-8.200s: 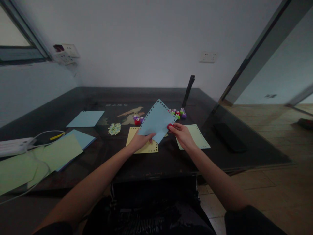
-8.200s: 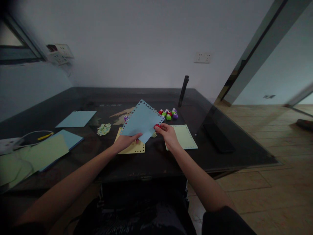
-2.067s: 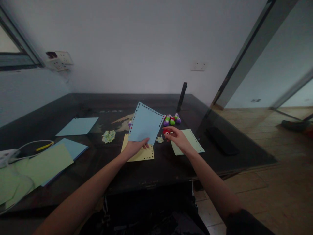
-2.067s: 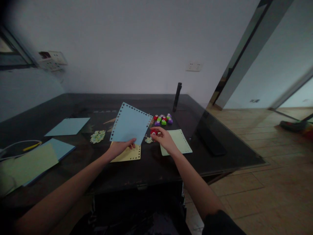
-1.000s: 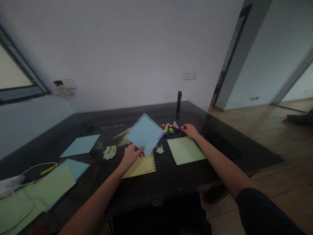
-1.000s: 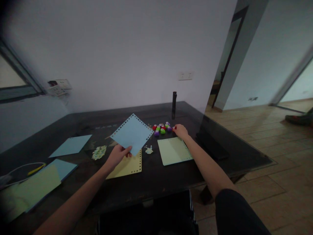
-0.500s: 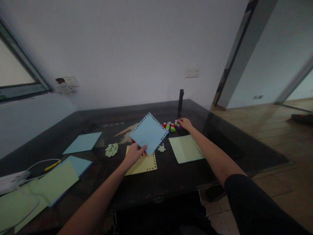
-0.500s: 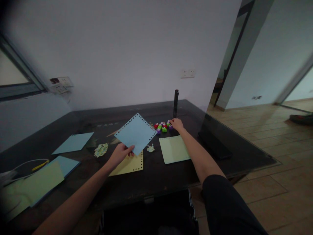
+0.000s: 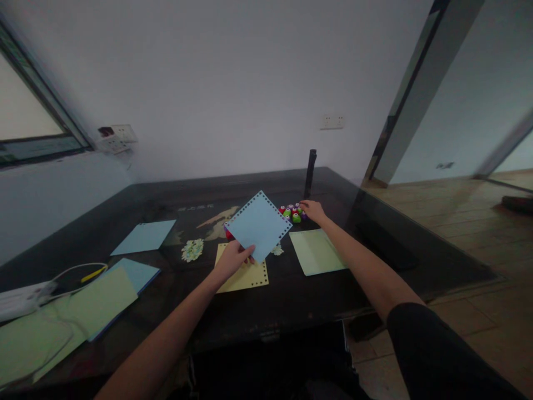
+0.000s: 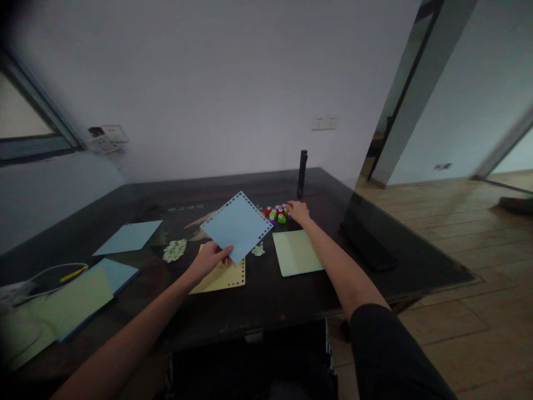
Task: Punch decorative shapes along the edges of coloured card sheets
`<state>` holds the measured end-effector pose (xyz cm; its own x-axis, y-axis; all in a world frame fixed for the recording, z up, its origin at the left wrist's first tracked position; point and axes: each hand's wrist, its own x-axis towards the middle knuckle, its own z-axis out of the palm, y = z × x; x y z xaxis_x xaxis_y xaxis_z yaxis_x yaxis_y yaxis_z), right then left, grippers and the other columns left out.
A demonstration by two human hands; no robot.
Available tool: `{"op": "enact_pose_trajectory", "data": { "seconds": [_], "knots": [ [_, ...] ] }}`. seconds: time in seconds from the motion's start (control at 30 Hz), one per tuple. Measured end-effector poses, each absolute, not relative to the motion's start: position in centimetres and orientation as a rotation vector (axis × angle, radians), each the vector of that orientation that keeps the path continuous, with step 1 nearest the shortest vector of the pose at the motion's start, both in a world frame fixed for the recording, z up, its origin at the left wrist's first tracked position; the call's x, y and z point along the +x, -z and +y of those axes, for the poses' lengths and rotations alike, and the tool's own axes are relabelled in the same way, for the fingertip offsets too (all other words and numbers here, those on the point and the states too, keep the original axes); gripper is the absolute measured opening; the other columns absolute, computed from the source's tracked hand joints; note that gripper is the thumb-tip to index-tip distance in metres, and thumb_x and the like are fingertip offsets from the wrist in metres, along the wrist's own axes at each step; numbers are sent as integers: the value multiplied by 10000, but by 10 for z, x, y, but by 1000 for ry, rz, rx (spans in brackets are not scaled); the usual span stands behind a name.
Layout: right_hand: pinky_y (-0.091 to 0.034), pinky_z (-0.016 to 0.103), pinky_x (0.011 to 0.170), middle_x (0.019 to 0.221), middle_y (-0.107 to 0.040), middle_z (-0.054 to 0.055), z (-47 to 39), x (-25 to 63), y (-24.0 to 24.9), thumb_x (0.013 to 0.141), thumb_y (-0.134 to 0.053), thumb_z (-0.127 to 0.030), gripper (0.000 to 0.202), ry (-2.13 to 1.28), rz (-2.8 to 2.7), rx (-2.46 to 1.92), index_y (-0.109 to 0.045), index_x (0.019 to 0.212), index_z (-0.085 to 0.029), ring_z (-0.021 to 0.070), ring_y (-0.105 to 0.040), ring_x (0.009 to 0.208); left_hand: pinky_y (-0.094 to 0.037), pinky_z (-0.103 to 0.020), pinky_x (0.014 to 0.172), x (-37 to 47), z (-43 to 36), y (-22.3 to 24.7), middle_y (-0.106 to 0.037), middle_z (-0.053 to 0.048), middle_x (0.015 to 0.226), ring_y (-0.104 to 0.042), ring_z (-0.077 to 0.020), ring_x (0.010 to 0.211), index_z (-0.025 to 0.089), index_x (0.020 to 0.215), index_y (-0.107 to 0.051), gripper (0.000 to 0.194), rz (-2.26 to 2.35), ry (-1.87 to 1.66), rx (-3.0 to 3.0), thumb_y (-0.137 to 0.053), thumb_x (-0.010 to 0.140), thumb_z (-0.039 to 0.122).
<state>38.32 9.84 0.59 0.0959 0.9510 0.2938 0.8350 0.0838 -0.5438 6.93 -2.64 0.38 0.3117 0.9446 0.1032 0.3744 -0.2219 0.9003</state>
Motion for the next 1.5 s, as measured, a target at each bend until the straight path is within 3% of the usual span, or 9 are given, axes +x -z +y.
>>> {"op": "enact_pose_trajectory", "data": {
  "seconds": [0.2, 0.37, 0.53, 0.77, 0.83, 0.97, 1.07, 1.27, 1.5],
  "knots": [
    [-448, 287, 853, 1034, -689, 90, 73, 362, -32, 911, -441, -324, 300, -318, -1795, -1573, -674, 1008, -162, 184, -614, 955, -436, -221, 474, 72, -30, -10, -617, -17, 511, -554, -117, 451, 131, 698, -571, 160, 1163, -915, 1668, -564, 771, 273],
    [-478, 243, 565, 851, -690, 58, 44, 335, -40, 839, -556, -395, 264, -1032, -1746, -1182, -658, 954, -181, 132, -606, 656, -433, -215, 474, 72, -31, -13, -607, -10, 509, -549, -111, 455, 134, 687, -562, 162, 1160, -887, 1674, -567, 773, 272],
    [-415, 228, 490, 632, -597, -3, 26, 331, -37, 665, -722, -268, 180, -1089, -1627, -1158, -635, 786, -167, 100, -517, 546, -440, -220, 477, 70, -31, -14, -603, -4, 523, -554, -114, 467, 144, 698, -555, 177, 1124, -916, 1694, -579, 765, 305],
    [-376, 236, 476, 586, -558, -22, 0, 358, -36, 595, -739, -331, 265, -1052, -1474, -1200, -599, 745, -164, 94, -480, 515, -481, -232, 534, 86, -23, -20, -595, 4, 557, -587, -118, 509, 136, 773, -566, 177, 1071, -1058, 1696, -566, 776, 314],
    [-374, 238, 475, 601, -568, -17, -8, 371, -36, 585, -746, -348, 295, -1010, -1432, -1215, -598, 758, -162, 92, -474, 508, -486, -231, 533, 100, -21, -25, -604, 6, 594, -591, -117, 514, 129, 877, -563, 191, 1025, -1075, 1699, -584, 766, 283],
    [-380, 239, 464, 613, -579, -15, -25, 398, -38, 588, -747, -386, 373, -906, -1365, -1294, -603, 850, -164, 94, -474, 491, -491, -227, 533, 135, -21, -38, -614, 24, 657, -611, -126, 536, 161, 1243, -370, 542, 973, -1179, 1629, -600, 753, 205],
    [-382, 239, 455, 595, -571, -19, -38, 419, -35, 593, -737, -413, 450, -844, -1343, -1360, -602, 942, -161, 104, -480, 482, -476, -221, 534, 157, -25, -40, -614, 31, 642, -593, -115, 501, 178, 1315, -310, 619, 992, -1138, 1713, -581, 758, 165],
    [-384, 245, 487, 581, -559, -29, -63, 446, -12, 644, -691, -367, 518, -728, -1462, -1504, -581, 1106, -159, 129, -506, 515, -465, -233, 598, 183, -33, -21, -615, 36, 577, -586, -113, 500, 177, 982, -599, 225, 1057, -784, 2069, -551, 763, 157],
    [-378, 243, 482, 583, -531, -24, -72, 456, 9, 668, -616, -351, 424, -654, -1574, -1636, -626, 1040, -150, 135, -495, 521, -465, -247, 654, 196, -34, -6, -657, 11, 598, -620, -137, 554, 173, 957, -626, 208, 1119, -572, 2176, -552, 762, 169]
  ]
}}
